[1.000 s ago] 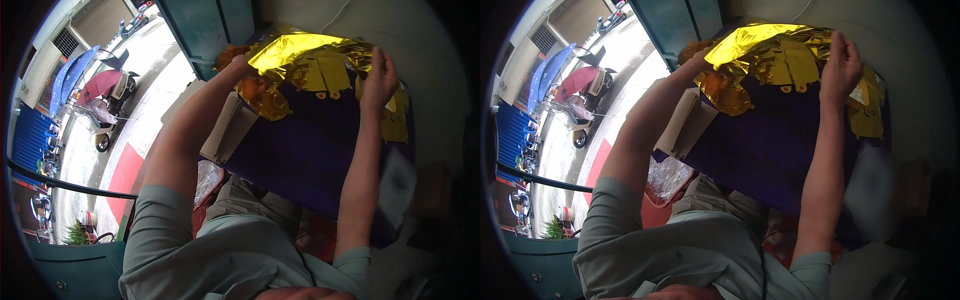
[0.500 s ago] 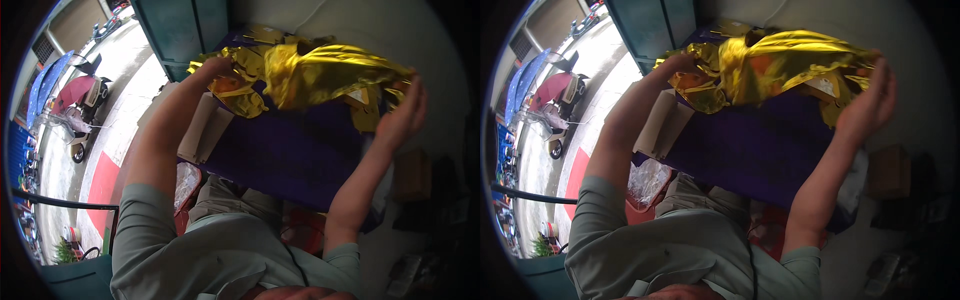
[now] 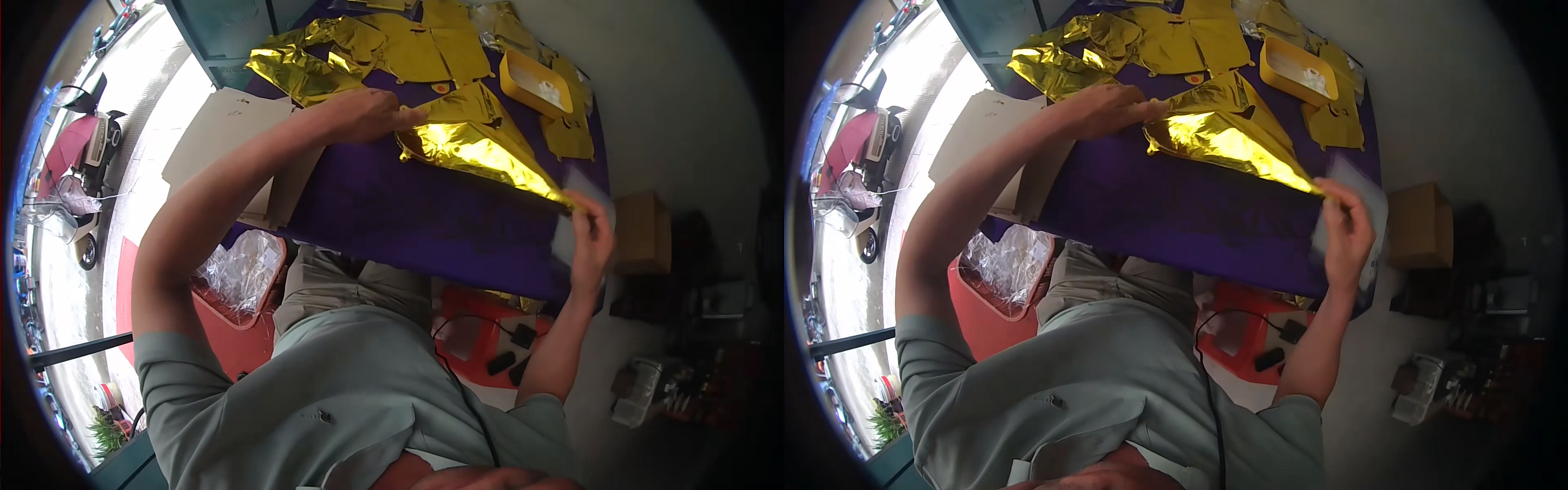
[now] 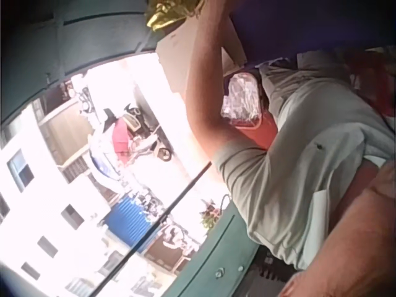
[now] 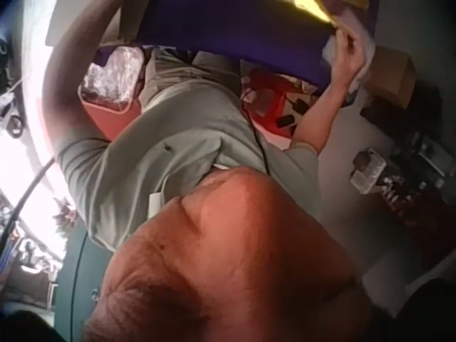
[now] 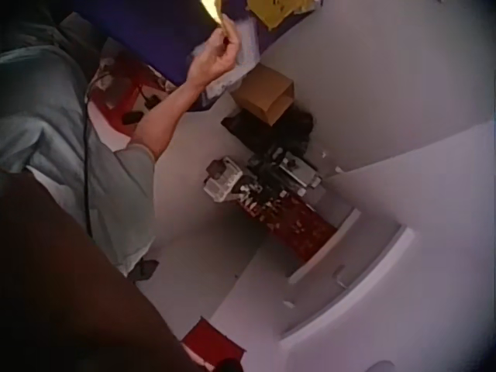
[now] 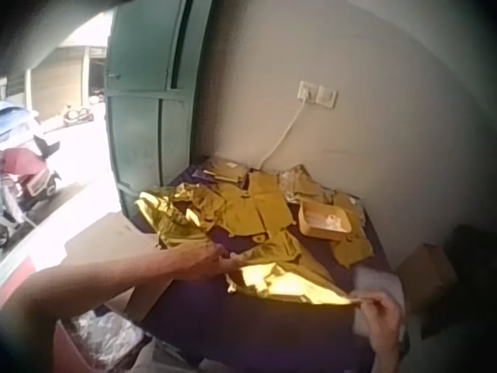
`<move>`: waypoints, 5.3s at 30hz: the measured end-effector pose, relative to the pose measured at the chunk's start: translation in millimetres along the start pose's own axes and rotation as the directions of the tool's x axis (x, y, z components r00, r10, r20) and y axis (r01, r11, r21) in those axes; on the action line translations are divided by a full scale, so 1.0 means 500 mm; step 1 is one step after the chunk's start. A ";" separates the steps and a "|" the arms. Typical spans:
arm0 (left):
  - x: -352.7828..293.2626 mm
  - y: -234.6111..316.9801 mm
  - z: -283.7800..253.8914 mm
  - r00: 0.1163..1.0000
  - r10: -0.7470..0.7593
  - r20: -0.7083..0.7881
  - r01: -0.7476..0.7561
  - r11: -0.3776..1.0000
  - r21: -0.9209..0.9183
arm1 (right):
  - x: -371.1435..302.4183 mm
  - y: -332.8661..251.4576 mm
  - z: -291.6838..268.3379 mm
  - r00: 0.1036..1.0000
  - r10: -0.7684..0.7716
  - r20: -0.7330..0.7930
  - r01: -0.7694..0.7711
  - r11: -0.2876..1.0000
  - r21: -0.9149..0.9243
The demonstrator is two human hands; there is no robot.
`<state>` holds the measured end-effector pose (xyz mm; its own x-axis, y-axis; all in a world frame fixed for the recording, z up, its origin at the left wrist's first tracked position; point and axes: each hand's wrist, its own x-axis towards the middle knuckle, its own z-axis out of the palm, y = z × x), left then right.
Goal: The person folds a foil balloon by hand, places it onto a cardboard sheet, and inserts both into a plastic sleeve. The person then lays out and folds another foil balloon on the table.
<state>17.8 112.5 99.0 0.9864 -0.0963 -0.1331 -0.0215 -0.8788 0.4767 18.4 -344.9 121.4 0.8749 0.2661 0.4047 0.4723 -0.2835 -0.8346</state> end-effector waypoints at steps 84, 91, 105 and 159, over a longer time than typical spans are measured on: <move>-0.355 0.431 -0.009 0.463 0.490 -0.738 -0.793 0.602 -0.097 | 0.417 0.169 0.451 0.668 -0.549 0.502 0.732 0.366 -0.574; -0.366 0.395 -0.017 0.496 0.417 -0.761 -0.725 0.682 -0.099 | 0.469 0.209 0.479 0.552 -0.519 0.653 0.830 0.267 -0.489; -0.311 0.403 -0.016 0.459 0.509 -0.728 -0.814 0.570 -0.114 | 0.497 0.108 0.506 0.887 -0.153 0.436 0.349 0.839 -0.417; 0.207 0.055 0.115 0.680 0.130 -0.722 0.148 0.940 0.308 | 0.585 0.207 0.510 0.885 -0.081 0.459 0.218 0.942 -0.256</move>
<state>110.0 51.5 48.4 0.7854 0.1579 0.5986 0.0758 -0.9842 0.1602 295.9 -61.4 58.0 0.6867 0.6811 0.2539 0.6634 -0.4444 -0.6020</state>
